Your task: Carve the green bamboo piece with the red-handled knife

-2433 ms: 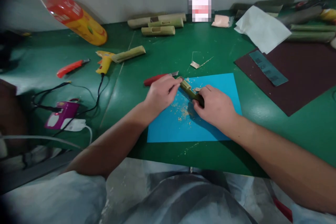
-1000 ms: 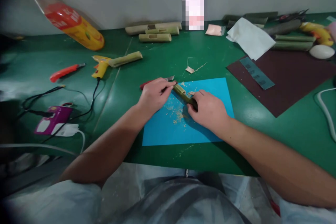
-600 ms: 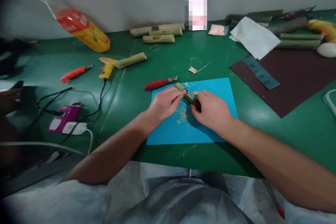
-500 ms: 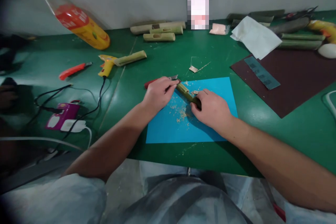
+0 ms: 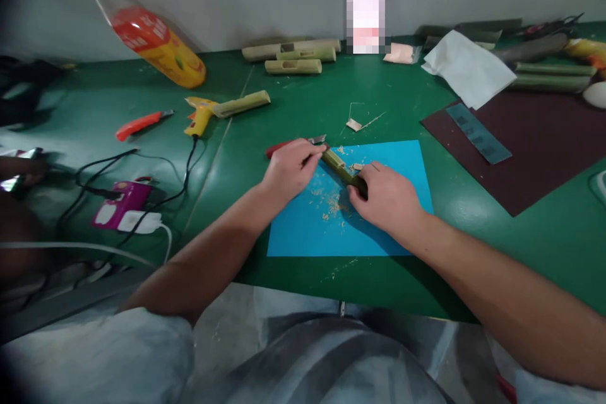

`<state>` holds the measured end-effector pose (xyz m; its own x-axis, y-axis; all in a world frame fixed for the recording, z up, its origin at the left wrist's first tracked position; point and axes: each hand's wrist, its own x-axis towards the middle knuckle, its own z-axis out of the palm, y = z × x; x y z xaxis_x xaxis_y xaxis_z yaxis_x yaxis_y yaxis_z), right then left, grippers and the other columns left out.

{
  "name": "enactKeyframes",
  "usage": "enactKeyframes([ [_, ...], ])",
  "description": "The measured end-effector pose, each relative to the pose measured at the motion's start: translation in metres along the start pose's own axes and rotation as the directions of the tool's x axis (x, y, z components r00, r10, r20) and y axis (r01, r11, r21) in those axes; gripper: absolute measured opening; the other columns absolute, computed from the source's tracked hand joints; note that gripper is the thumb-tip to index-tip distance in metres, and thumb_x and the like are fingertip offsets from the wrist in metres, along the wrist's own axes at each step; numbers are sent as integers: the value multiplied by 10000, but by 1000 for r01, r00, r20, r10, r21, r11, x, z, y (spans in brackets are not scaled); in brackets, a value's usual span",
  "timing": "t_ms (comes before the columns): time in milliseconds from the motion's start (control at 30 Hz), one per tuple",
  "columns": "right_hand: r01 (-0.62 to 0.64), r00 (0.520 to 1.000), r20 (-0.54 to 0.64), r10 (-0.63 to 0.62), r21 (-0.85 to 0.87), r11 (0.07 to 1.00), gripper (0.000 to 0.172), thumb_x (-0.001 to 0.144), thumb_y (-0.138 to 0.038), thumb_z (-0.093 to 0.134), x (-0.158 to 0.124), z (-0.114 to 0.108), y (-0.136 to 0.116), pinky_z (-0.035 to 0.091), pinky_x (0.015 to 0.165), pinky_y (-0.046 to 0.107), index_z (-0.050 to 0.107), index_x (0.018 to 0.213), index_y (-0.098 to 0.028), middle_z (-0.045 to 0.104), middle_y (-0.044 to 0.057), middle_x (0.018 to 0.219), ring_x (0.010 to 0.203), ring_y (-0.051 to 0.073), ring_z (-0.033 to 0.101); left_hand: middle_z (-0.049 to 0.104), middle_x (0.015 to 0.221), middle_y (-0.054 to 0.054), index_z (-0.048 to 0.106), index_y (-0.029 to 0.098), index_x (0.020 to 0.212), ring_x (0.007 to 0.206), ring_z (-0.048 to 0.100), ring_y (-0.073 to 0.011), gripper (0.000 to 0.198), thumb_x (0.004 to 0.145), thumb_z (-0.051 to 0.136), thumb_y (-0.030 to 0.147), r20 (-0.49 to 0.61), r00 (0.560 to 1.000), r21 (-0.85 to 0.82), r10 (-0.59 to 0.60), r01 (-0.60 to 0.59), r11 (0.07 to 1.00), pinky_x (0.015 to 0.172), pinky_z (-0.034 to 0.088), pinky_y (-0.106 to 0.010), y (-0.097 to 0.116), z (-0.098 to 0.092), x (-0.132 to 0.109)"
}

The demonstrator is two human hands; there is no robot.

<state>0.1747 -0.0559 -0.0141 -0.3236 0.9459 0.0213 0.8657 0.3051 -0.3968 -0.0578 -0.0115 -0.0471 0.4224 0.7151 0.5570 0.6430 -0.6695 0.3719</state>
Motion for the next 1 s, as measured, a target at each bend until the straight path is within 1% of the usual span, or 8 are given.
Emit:
enactKeyframes([
  [100,11,1000,8,-11,0,1000,217,971,-398,585,0,-2,-1,355,671,366,653,935,-195,696,104,985,859,245,631,802,1068,-110,765,150,1170,997,771,-206,249,1068,547,213,46,998,-23,36,-35,999,902,643,-342,1,0,0],
  [233,-13,1000,10,13,0,1000,219,970,-401,587,0,-1,-1,352,669,362,656,948,-195,698,103,994,861,243,630,795,1003,-101,770,145,1115,955,763,-202,246,1070,538,212,24,1000,-7,5,-5,1000,905,637,-349,4,1,-1],
  [367,7,1000,6,-7,-10,1000,221,968,-400,589,0,0,0,333,658,362,650,931,-190,688,99,974,844,237,621,792,1038,-110,759,145,1176,967,762,-200,262,1082,528,225,80,996,-23,47,-45,999,878,635,-330,9,1,-3],
  [500,-3,1000,2,3,-11,1000,232,972,-403,586,1,0,0,330,661,360,655,946,-183,689,98,981,840,232,618,792,1002,-94,770,146,1120,943,761,-190,256,1081,530,225,21,1000,35,0,-1,999,902,632,-327,7,0,-2],
  [633,3,1000,12,-2,-24,1000,229,969,-403,592,1,-1,0,322,659,360,654,937,-185,693,97,981,851,234,621,794,1070,-98,756,150,1198,984,764,-190,271,1088,520,228,83,996,-8,29,-29,1000,898,632,-318,8,0,-2],
  [733,-16,1000,5,17,-15,1000,227,968,-403,592,0,-1,-1,322,653,359,659,936,-189,693,95,983,849,232,623,792,1004,-97,771,138,1109,934,761,-191,256,1082,529,218,28,999,27,19,-20,999,903,628,-331,9,0,-2],
  [900,3,1000,1,-2,-21,1000,228,960,-402,596,0,0,0,330,658,361,664,932,-187,693,102,982,856,238,626,789,1052,-103,751,154,1215,983,760,-198,289,1095,502,238,122,992,21,31,-34,999,888,630,-321,11,0,-3],
  [1000,-14,1000,-2,14,-13,1000,234,963,-408,589,0,1,1,325,656,357,670,940,-189,688,99,976,849,235,626,784,1004,-103,770,142,1117,952,755,-202,273,1087,512,227,50,999,59,-18,15,998,921,630,-352,9,-1,-3],
])
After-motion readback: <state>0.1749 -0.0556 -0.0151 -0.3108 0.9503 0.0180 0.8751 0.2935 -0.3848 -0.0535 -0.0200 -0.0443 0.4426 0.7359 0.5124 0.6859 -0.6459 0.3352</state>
